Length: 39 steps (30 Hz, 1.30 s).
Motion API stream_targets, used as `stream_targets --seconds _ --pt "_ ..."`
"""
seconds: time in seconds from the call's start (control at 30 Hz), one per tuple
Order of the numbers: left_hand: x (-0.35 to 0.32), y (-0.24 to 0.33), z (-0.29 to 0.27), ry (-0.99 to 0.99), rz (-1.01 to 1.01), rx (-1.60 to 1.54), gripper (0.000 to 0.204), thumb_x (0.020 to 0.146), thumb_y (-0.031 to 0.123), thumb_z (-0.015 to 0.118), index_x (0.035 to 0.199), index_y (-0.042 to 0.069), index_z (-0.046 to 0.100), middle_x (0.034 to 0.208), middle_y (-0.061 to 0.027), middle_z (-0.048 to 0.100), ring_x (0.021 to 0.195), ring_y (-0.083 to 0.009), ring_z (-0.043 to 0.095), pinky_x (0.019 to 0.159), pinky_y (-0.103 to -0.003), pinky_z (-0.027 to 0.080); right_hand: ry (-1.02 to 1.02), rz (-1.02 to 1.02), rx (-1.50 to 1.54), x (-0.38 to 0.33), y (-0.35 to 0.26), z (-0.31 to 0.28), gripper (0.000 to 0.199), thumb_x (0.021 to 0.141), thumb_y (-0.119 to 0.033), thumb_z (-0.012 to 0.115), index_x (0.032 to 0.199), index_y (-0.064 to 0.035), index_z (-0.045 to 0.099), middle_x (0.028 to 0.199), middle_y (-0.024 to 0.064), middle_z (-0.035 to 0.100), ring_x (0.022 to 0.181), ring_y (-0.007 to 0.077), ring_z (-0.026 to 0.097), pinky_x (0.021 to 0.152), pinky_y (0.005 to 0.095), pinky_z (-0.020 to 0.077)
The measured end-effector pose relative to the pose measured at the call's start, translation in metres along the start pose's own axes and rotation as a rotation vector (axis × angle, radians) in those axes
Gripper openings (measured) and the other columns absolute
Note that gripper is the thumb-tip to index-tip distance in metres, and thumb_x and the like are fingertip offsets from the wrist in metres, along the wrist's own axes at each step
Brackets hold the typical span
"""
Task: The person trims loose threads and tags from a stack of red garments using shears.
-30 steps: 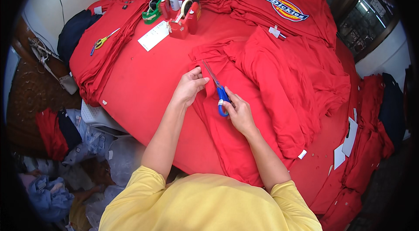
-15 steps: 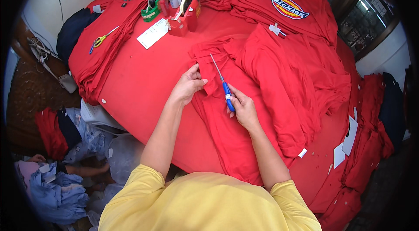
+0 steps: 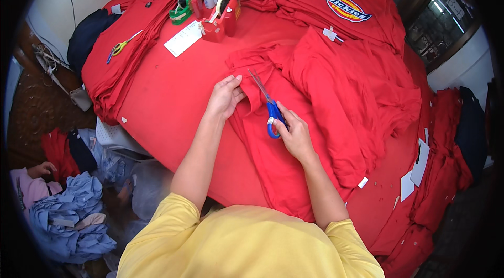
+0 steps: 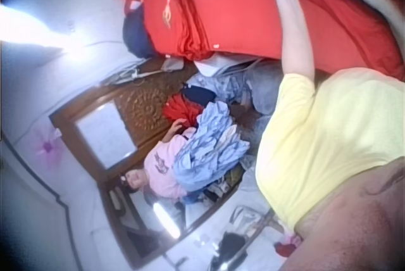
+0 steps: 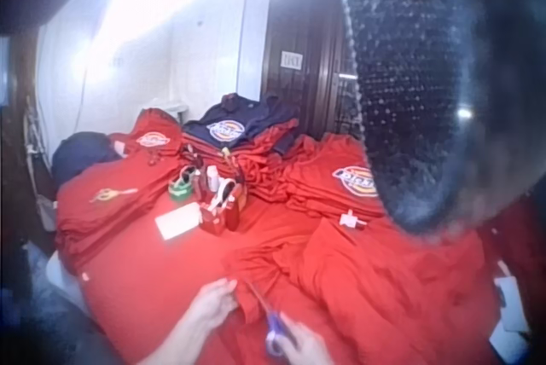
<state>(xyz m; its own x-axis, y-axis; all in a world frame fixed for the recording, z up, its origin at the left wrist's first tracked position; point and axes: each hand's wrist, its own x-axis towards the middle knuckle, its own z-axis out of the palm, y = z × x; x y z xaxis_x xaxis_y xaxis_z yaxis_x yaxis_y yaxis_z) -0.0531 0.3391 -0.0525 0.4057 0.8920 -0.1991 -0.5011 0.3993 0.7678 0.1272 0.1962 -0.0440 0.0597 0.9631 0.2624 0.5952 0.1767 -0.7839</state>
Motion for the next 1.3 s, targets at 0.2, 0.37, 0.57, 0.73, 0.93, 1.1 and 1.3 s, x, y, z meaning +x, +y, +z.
stream_targets --seconds 0.2,0.37,0.57,0.73,0.93,1.1,1.3 --pt "-0.013 0.018 0.012 0.043 -0.077 -0.017 0.045 0.097 0.024 0.052 0.136 0.007 0.037 0.130 -0.0115 0.051 0.115 -0.0240 0.054 0.095 -0.041 0.045 -0.066 0.329 0.746 -0.015 -0.009 -0.001 0.048 0.092 -0.008 0.056 0.138 0.0016 0.042 0.096 0.0071 0.060 0.076 0.0106 0.059 0.060 0.0287 0.0556" --pt "-0.028 0.002 -0.002 0.033 -0.105 0.153 0.039 0.093 0.017 0.055 0.130 0.007 0.044 0.122 -0.0091 0.058 0.108 -0.0201 0.059 0.090 -0.037 0.048 -0.090 0.366 0.765 -0.041 -0.013 -0.001 0.048 0.092 -0.005 0.053 0.137 0.0060 0.039 0.097 0.0089 0.060 0.075 0.0106 0.059 0.061 0.0288 0.0562" --pt "-0.031 -0.012 -0.005 -0.009 -0.051 0.140 0.037 0.089 0.011 0.063 0.121 -0.003 0.053 0.117 -0.0137 0.061 0.104 -0.0207 0.061 0.087 -0.034 0.052 -0.072 0.387 0.756 -0.067 -0.014 0.013 0.048 0.092 -0.005 0.053 0.137 0.0059 0.040 0.096 0.0083 0.060 0.077 0.0105 0.060 0.062 0.0285 0.0562" --pt "-0.033 0.001 0.013 0.128 -0.116 0.121 0.039 0.095 0.028 0.056 0.121 -0.001 0.054 0.116 -0.0130 0.062 0.105 -0.0235 0.061 0.090 -0.038 0.049 -0.054 0.377 0.726 -0.074 -0.016 0.014 0.047 0.094 -0.005 0.049 0.138 0.0049 0.039 0.097 0.0091 0.058 0.075 0.0134 0.061 0.063 0.0292 0.0563" --pt "-0.050 0.005 0.019 0.055 -0.176 0.134 0.052 0.097 0.034 0.050 0.136 0.001 0.038 0.132 -0.0135 0.051 0.116 -0.0265 0.054 0.095 -0.045 0.045 -0.127 0.486 0.926 -0.094 -0.020 -0.002 0.045 0.096 -0.009 0.047 0.137 0.0051 0.039 0.092 0.0107 0.060 0.069 0.0163 0.063 0.062 0.0290 0.0559" --pt "-0.057 -0.014 -0.003 -0.031 -0.161 0.309 0.052 0.092 0.016 0.057 0.137 0.002 0.035 0.132 -0.0134 0.051 0.116 -0.0264 0.054 0.096 -0.046 0.044 -0.685 0.529 0.866 -0.125 -0.032 -0.047 0.043 0.096 -0.012 0.050 0.135 0.0046 0.043 0.087 0.0079 0.060 0.066 0.0158 0.064 0.060 0.0263 0.0544" --pt "-0.062 -0.022 -0.016 0.146 -0.003 0.445 0.040 0.088 0.006 0.060 0.126 0.003 0.047 0.115 -0.0106 0.058 0.100 -0.0236 0.059 0.084 -0.037 0.049 -0.643 0.397 0.155 -0.171 -0.055 -0.087 0.056 0.082 -0.022 0.069 0.129 0.0020 0.052 0.100 0.0140 0.066 0.084 0.0178 0.064 0.078 0.0294 0.0516"
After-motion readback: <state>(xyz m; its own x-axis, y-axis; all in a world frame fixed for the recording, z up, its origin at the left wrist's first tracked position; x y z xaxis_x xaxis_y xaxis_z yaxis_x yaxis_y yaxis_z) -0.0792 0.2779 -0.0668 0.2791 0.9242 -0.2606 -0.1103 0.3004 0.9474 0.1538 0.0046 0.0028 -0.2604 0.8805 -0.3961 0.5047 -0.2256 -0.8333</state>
